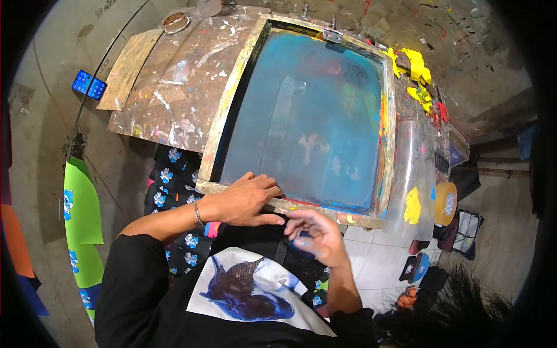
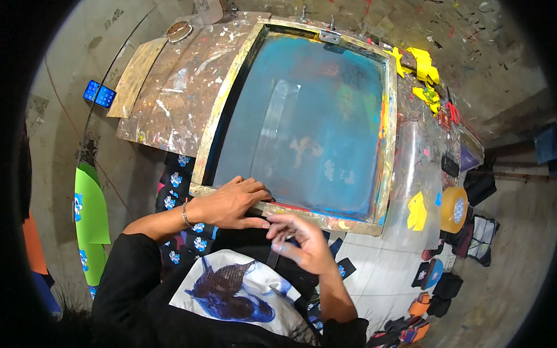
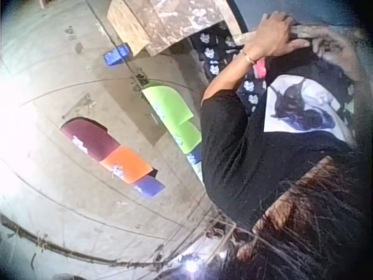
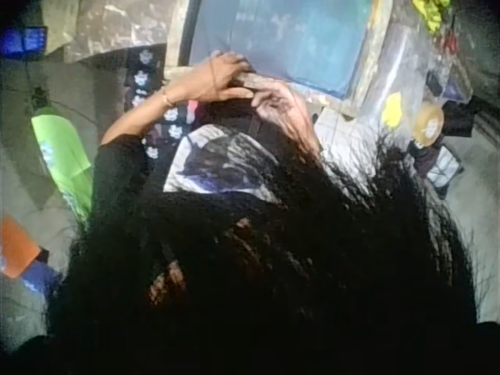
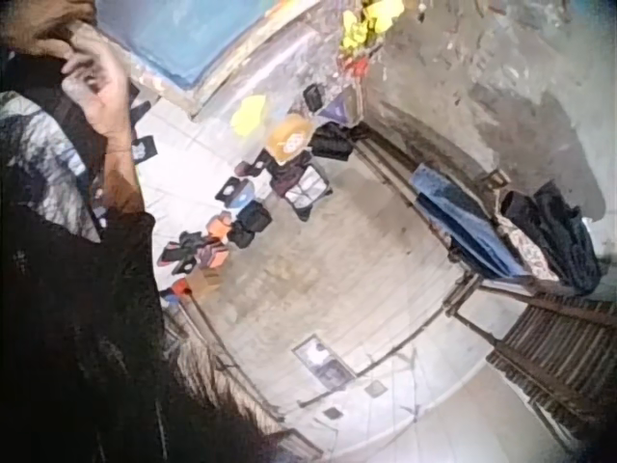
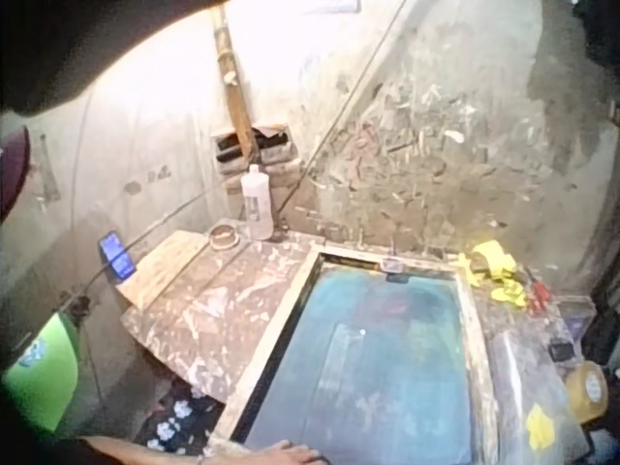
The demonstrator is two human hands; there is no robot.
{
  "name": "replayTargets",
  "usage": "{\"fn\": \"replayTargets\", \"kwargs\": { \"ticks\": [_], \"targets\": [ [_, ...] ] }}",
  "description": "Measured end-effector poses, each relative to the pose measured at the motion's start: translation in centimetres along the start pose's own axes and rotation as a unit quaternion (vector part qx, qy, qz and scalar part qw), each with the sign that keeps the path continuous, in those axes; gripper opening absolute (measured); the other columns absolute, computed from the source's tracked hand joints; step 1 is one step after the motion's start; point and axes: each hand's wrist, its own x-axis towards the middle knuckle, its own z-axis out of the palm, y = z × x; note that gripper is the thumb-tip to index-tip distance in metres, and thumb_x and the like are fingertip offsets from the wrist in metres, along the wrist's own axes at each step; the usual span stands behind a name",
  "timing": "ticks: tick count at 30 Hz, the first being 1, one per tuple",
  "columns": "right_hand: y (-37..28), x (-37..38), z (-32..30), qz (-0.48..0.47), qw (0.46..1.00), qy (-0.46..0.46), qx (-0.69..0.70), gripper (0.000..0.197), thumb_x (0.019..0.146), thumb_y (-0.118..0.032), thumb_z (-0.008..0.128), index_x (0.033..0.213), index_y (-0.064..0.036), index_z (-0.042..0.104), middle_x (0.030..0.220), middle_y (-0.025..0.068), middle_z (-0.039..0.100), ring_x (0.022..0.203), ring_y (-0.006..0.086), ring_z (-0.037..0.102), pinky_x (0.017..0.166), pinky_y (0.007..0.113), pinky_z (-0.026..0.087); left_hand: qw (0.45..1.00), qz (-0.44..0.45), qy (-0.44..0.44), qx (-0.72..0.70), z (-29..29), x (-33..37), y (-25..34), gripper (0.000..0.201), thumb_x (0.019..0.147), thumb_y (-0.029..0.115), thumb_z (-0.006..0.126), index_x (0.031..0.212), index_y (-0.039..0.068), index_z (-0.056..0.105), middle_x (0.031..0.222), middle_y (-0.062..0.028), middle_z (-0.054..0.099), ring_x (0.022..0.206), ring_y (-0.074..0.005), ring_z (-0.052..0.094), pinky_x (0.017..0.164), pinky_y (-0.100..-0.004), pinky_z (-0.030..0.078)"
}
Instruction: The person tapes the edges of a screen printing frame by pulling strips of clear tape from a roll and pressing them onto the mesh surface by hand.
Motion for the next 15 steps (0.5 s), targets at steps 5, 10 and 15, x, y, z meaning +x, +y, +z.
{"fn": "replayTargets", "kwargs": {
  "ticks": [5,10,15],
  "targets": [
    [-3.7,2.3,-2.4,-0.025,0.988,0.099,-0.112,0.044,0.088,-0.005,0.072,0.128,0.0027,0.057,0.099,0.0072,0.066,0.089,0.0104,0.060,0.081,0.026,0.048,0.998,-0.001,0.069,0.004,0.6,-0.7,0.8,0.066,0.093,0.054,0.061,0.125,-0.003,0.057,0.111,-0.0169,0.060,0.110,-0.0322,0.056,0.094,-0.0429,0.040],
    [-4.8,5.7,-4.2,-0.002,0.961,0.083,-0.263,0.039,0.087,-0.007,0.073,0.123,0.0006,0.061,0.093,0.0071,0.067,0.080,0.0119,0.061,0.074,0.027,0.050,1.000,-0.021,0.017,-0.014,0.0,-1.7,1.5,0.074,0.092,0.055,0.061,0.136,-0.003,0.048,0.128,-0.0198,0.057,0.120,-0.0340,0.053,0.104,-0.0465,0.037],
    [-4.1,10.1,-5.0,-0.012,0.876,0.013,-0.482,0.036,0.085,-0.014,0.074,0.117,-0.0017,0.062,0.098,0.0140,0.068,0.082,0.0271,0.066,0.076,0.036,0.053,0.997,-0.039,0.067,0.017,-0.1,-3.7,2.1,0.075,0.092,0.050,0.062,0.142,-0.002,0.043,0.139,-0.0211,0.052,0.131,-0.0355,0.049,0.115,-0.0516,0.031]
  ]
}}
